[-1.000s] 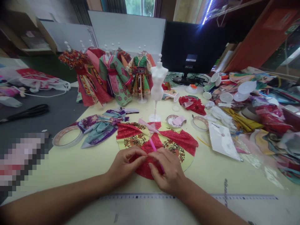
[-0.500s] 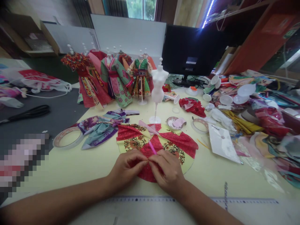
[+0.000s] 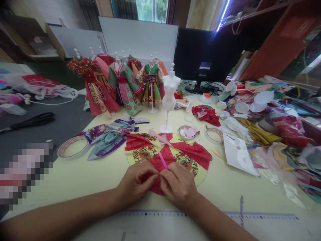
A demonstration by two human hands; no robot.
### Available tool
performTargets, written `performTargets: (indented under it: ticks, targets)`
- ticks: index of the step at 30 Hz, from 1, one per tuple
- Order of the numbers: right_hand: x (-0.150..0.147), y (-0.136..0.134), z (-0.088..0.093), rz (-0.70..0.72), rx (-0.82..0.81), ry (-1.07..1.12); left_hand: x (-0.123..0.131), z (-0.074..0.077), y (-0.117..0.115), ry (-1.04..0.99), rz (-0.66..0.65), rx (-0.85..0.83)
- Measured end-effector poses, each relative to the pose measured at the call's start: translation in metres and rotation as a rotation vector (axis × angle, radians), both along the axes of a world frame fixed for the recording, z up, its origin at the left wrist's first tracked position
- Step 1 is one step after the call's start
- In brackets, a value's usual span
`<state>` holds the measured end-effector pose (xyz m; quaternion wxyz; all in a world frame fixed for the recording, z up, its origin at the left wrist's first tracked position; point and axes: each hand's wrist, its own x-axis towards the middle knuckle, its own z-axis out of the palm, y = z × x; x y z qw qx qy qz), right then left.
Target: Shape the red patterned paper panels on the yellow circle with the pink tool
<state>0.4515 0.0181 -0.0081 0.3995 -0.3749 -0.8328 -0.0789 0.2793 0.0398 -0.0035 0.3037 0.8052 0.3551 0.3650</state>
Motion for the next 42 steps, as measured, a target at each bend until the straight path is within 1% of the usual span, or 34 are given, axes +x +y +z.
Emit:
performTargets:
  ticks: [3, 6, 8, 10, 13, 14, 15, 17, 18, 20, 23, 26, 28, 31, 35, 42]
  targets:
    - [-0.002, -0.001, 0.001, 0.032, -0.09, 0.035, 0.0, 0.002, -0.002, 0.035, -0.017, 0.066]
    - [-0.002, -0.003, 0.001, 0.057, -0.192, 0.078, 0.001, 0.003, -0.003, 0.046, -0.003, 0.116]
    - [-0.003, -0.005, 0.002, 0.074, -0.225, 0.096, 0.001, 0.004, -0.003, 0.036, 0.004, 0.12]
    - [-0.003, -0.008, 0.003, 0.096, -0.226, 0.111, 0.0, 0.005, 0.0, 0.014, 0.037, 0.084]
    - [-0.001, -0.011, 0.006, 0.115, -0.192, 0.144, -0.003, 0.007, 0.004, -0.047, 0.147, -0.013]
    - [0.0, -0.011, 0.007, 0.106, -0.176, 0.163, -0.003, 0.008, 0.005, -0.076, 0.158, -0.039]
    - [0.001, -0.01, 0.007, 0.085, -0.165, 0.177, -0.003, 0.009, 0.005, -0.107, 0.139, -0.062]
    - [0.004, -0.006, 0.007, 0.053, -0.142, 0.181, -0.001, 0.009, 0.003, -0.178, 0.061, -0.147]
    - [0.006, -0.005, 0.006, 0.041, -0.129, 0.173, 0.0, 0.009, 0.002, -0.222, 0.039, -0.219]
    - [0.007, -0.002, 0.004, 0.022, -0.112, 0.142, 0.003, 0.009, -0.001, -0.339, 0.018, -0.414]
    - [0.005, -0.002, 0.001, 0.01, -0.127, 0.131, 0.005, 0.01, -0.002, -0.543, -0.009, -0.702]
    - [0.002, -0.003, 0.0, -0.008, -0.149, 0.166, 0.004, 0.012, -0.001, -0.626, -0.012, -0.863]
    - [0.001, -0.003, -0.001, -0.013, -0.168, 0.186, 0.003, 0.012, -0.001, -0.639, -0.002, -0.925]
    - [0.001, -0.002, -0.001, 0.01, -0.207, 0.197, 0.004, 0.012, -0.002, -0.651, 0.007, -0.957]
    - [0.001, -0.001, -0.002, 0.028, -0.209, 0.201, 0.005, 0.011, -0.002, -0.662, 0.024, -0.975]
    - [0.001, -0.002, -0.004, 0.056, -0.2, 0.182, 0.005, 0.009, -0.002, -0.685, 0.065, -1.105]
